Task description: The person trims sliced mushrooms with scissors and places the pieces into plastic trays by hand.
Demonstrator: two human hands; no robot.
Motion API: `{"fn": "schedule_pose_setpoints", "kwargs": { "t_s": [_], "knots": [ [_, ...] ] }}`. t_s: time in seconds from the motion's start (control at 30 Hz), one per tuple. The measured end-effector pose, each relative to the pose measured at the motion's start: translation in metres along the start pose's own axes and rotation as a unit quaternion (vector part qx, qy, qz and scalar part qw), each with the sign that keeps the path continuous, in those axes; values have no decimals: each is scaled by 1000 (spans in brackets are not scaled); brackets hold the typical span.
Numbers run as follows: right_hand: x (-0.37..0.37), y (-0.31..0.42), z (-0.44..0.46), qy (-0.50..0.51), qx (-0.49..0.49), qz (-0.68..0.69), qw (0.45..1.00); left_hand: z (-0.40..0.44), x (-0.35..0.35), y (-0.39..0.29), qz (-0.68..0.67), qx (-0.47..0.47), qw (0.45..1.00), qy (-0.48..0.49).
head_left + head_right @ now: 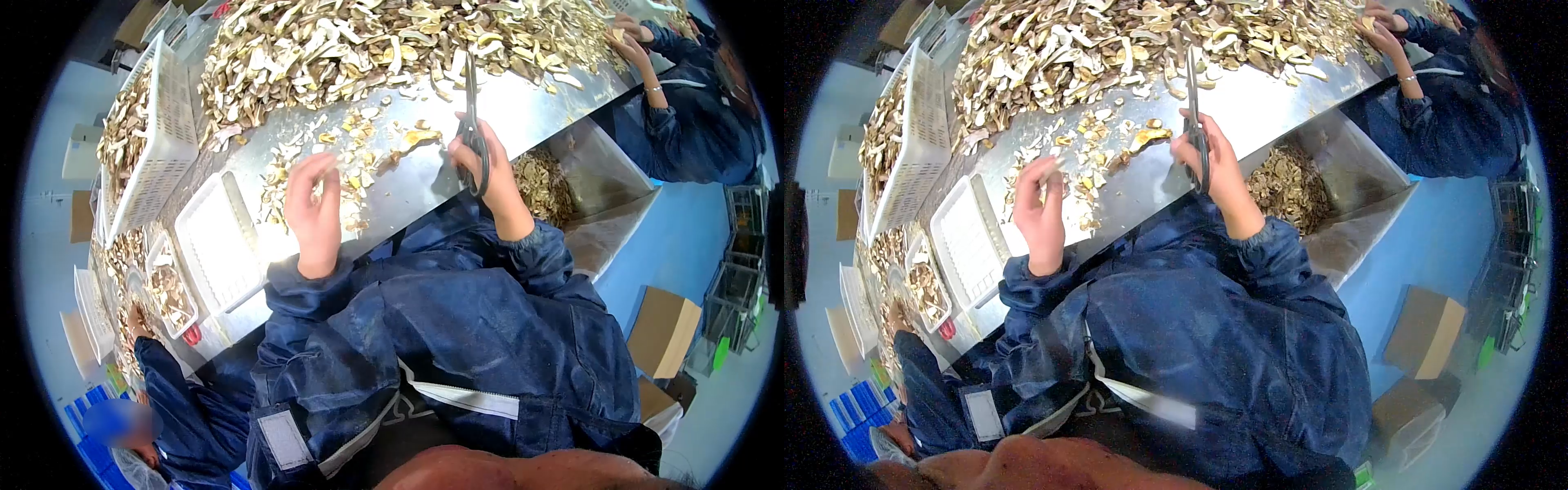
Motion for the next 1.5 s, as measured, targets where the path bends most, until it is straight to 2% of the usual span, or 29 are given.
{"fn": "schedule_pose_setpoints", "kwargs": {
  "t_s": [0.03, 0.07, 0.17, 0.23, 0.33, 0.43, 0.47, 0.5, 0.53, 0.67, 0.87, 0.97, 1.07, 1.17, 1.27, 1.3, 1.4, 1.5],
  "knots": [
    [9, 9, -9, 21, 7, 8, 1000, 0, -6, -9, 85, 139, 986, -28],
    [15, 7, -13, 43, 10, 5, 999, -3, -11, -17, 169, 275, 945, -54],
    [29, 1, -20, 107, 17, 7, 994, -8, -22, -13, 138, 317, 934, -86],
    [39, 3, -27, 122, -15, -38, 992, -10, -25, -10, 111, 328, 932, -104],
    [50, 14, -37, 150, -17, -76, 986, -9, -28, -12, 134, 336, 926, -109],
    [55, 21, -43, 173, -35, -131, 976, -4, -27, -15, 137, 247, 956, -77],
    [56, 24, -44, 174, -46, -143, 973, -2, -28, -7, 43, 106, 991, -71],
    [58, 27, -46, 175, -57, -155, 971, -3, -27, 1, -52, -38, 996, -63],
    [59, 29, -47, 176, -67, -167, 968, -6, -23, 8, -146, -181, 971, -53],
    [63, 28, -51, 178, -62, -204, 961, -8, -17, -1, -270, -324, 907, 7],
    [68, 36, -55, 169, -152, -286, 931, -12, -19, 7, -222, -290, 931, -11],
    [71, 39, -57, 233, -74, -251, 937, -13, -19, 11, -186, -269, 945, -9],
    [73, 29, -57, 216, -92, -224, 946, -15, -18, 8, -173, -251, 952, -22],
    [68, 32, -49, 190, -31, -275, 942, -16, -22, 11, -177, -255, 950, -29],
    [76, 30, -56, 240, -67, -185, 951, -17, -23, 15, -177, -256, 950, -18],
    [75, 33, -57, 254, -37, -210, 944, -17, -22, 15, -176, -254, 951, -13],
    [72, 23, -49, 207, -40, -227, 951, -18, -22, 11, -180, -267, 946, -25],
    [75, 22, -53, 224, -74, -186, 954, -18, -23, 12, -170, -263, 949, -15]
  ]
}}
Point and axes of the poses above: each hand's wrist, its own z-axis towards the middle knuckle, its own x-axis out of the palm, y = z × x, the point moved 3 cm from there along z, towards the middle knuckle, and after that the axes turned 9 degrees about -y, right-handed, at the moved point
